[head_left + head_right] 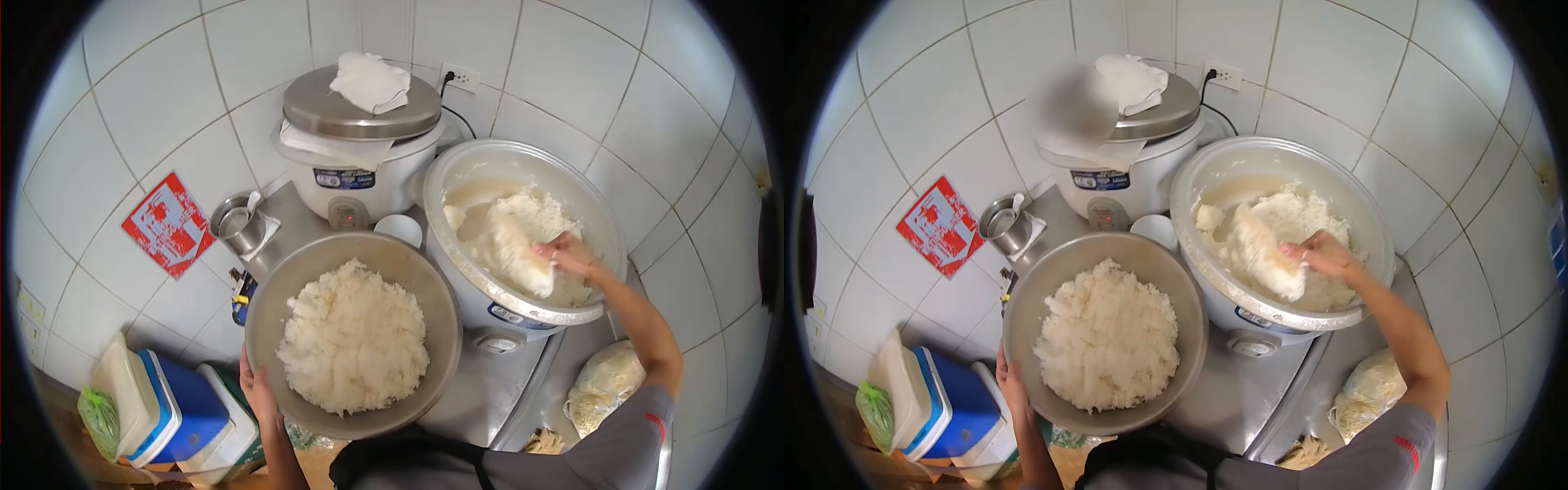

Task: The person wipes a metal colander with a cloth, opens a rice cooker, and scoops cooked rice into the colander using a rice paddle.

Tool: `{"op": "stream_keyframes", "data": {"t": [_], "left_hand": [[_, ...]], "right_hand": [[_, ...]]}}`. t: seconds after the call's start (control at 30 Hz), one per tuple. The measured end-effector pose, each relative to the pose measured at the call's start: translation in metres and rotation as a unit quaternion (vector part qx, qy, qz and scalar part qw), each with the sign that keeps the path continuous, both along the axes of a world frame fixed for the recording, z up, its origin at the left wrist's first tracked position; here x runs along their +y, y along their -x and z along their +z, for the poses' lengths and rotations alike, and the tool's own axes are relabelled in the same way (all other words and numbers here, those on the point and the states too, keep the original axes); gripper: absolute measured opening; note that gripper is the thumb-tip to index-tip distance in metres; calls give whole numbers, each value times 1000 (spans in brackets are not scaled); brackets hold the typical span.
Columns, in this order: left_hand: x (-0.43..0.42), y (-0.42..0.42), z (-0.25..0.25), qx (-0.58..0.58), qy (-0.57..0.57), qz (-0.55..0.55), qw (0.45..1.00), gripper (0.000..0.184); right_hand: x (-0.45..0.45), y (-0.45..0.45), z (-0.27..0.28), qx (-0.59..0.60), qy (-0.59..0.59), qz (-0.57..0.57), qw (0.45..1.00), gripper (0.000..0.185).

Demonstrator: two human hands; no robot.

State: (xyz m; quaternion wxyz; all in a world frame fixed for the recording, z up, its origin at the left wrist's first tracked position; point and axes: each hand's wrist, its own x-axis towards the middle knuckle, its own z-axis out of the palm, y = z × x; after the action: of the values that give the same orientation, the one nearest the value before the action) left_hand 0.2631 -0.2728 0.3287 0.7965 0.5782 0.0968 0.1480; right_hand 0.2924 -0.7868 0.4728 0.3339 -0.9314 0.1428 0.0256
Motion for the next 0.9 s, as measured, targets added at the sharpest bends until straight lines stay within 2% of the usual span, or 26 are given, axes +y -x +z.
{"op": "stream_keyframes", "data": {"t": [0.17,0.3,0.4,0.43,0.47,0.5,0.53,0.57,0.63,0.7,0.77,0.87,0.9], "left_hand": [[4,1,-5,-28,0,-12,1000,49],[7,-1,-11,-30,42,-17,999,49],[7,-1,-13,-23,66,-14,997,51],[7,-2,-12,-29,77,-20,996,51],[7,-1,-10,-32,89,-26,995,51],[7,-1,-9,-35,102,-31,994,51],[7,0,-7,-36,114,-38,992,50],[7,0,-5,-33,114,-38,992,50],[8,2,-4,-24,116,-35,992,50],[9,1,-8,-31,108,-35,993,50],[7,1,1,-14,130,-31,991,51],[8,1,1,-14,121,-30,992,51],[9,1,0,-11,117,-33,993,51]], "right_hand": [[19,-4,61,-103,-37,36,993,59],[105,-17,108,-7,149,117,982,57],[172,-33,81,10,249,211,945,67],[198,-39,72,112,316,219,916,78],[217,-44,50,145,364,239,889,76],[228,-40,19,49,387,269,880,65],[239,-41,-6,75,433,301,847,48],[244,-36,-9,66,432,315,843,42],[238,-30,-12,51,428,349,832,28],[225,-13,7,-66,418,324,846,15],[238,16,51,-14,454,301,838,19],[242,38,54,-57,571,428,698,27],[243,36,40,-80,574,442,685,29]]}}
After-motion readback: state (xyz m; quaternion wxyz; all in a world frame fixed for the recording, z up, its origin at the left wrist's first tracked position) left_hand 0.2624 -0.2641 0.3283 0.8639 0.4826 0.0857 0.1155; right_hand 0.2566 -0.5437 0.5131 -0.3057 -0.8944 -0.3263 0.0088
